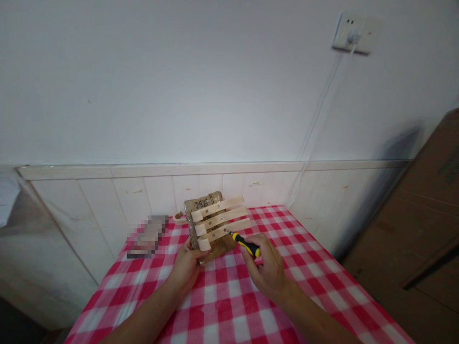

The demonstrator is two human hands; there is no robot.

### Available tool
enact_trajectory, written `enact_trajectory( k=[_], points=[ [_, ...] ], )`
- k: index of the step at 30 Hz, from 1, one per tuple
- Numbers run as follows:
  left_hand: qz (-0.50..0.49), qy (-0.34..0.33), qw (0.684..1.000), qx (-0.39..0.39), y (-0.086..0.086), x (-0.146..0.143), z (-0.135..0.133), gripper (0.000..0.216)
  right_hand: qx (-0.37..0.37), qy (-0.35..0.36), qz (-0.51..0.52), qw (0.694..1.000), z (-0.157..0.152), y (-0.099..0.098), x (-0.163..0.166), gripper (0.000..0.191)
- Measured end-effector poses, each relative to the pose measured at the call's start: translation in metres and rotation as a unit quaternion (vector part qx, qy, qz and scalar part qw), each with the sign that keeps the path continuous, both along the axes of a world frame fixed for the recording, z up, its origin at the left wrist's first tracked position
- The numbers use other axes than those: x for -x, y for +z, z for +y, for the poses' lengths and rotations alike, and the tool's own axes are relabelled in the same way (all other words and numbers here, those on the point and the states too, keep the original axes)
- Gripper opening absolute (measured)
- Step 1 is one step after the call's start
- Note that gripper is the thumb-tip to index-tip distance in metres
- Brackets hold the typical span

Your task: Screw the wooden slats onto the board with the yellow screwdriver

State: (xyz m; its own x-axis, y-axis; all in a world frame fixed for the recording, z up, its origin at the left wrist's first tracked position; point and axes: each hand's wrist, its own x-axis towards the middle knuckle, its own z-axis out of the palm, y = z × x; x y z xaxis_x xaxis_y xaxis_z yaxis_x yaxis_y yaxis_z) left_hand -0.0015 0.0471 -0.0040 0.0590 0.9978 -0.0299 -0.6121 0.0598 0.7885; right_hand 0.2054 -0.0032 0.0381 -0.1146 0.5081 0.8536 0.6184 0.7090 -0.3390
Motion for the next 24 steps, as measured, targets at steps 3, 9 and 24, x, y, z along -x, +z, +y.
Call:
enact_trajectory(
  k=[3,9,24],
  points=[
    [-0.001,-0.002,1.000,-0.007,0.002,-0.002,-0.002,0.060,-0.005,0.008,-0.009,1.000,0.001,-0.002,0.000,0.019],
    [0.006,-0.004,1.000,-0.004,0.002,-0.003,-0.003,0.053,-0.009,0.006,-0.020,1.000,0.003,-0.003,0.000,0.019],
    [0.012,-0.015,1.000,-0.018,0.005,-0.006,-0.003,0.056,-0.012,0.040,-0.069,0.997,0.005,0.007,-0.005,0.024]
  ],
)
